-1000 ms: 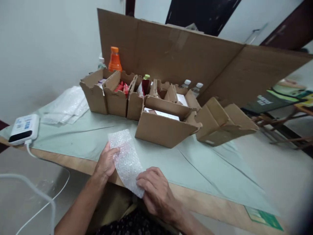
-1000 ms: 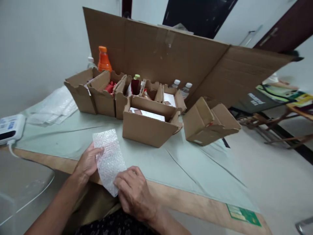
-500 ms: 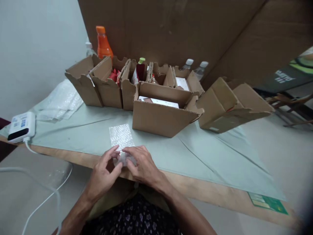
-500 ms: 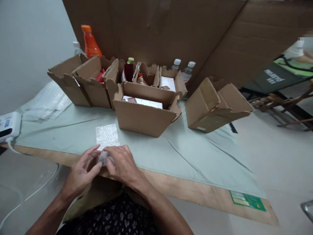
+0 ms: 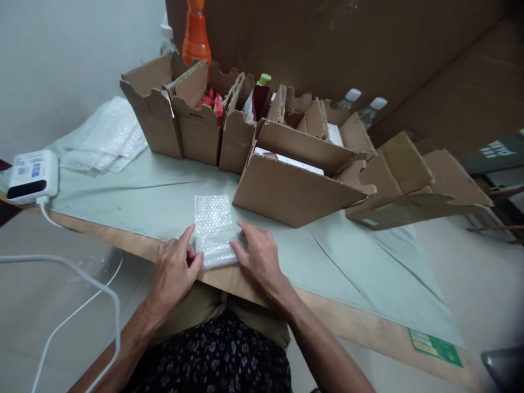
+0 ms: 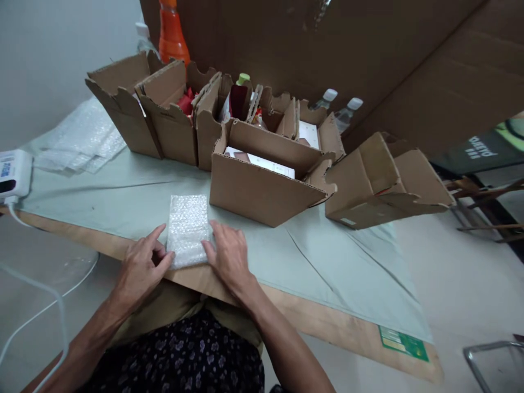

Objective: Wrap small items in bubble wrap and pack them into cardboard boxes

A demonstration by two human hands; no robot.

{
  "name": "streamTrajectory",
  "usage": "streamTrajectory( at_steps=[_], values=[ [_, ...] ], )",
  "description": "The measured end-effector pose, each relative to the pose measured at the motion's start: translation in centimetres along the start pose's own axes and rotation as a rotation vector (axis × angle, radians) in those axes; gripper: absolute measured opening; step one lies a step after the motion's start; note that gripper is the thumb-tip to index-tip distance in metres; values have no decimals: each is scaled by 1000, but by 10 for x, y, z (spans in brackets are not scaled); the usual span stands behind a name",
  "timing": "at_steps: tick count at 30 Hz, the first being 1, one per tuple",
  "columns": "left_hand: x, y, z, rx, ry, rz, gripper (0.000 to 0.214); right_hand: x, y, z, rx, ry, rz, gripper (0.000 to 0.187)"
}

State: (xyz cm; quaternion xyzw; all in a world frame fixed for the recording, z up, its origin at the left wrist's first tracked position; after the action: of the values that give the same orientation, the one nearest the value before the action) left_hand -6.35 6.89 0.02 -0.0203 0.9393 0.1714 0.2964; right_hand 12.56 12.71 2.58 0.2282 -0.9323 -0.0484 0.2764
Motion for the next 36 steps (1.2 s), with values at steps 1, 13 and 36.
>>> streamTrajectory(
  at_steps=[1, 13, 36],
  values=[
    [-1, 1, 1, 8, 12, 14, 54, 4, -7, -10, -52, -25, -45, 33],
    [-25, -6, -25, 51, -148, 304, 52, 32, -18, 9, 291, 64, -348, 27],
    [-17, 0, -9, 49, -135, 241, 34, 15, 4, 10, 286, 141, -286, 25]
  ],
)
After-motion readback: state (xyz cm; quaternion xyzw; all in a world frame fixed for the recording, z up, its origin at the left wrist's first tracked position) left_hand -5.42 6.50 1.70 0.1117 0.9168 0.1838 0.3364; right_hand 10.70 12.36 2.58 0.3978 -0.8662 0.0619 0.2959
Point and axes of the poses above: each hand's wrist, its own y-axis towards the middle knuckle, its own z-axis out of the palm, x = y × z, the point moved 8 cm from there along y, towards the middle knuckle, and after that the axes turned 3 degrees about y, right-handed, at the moved point
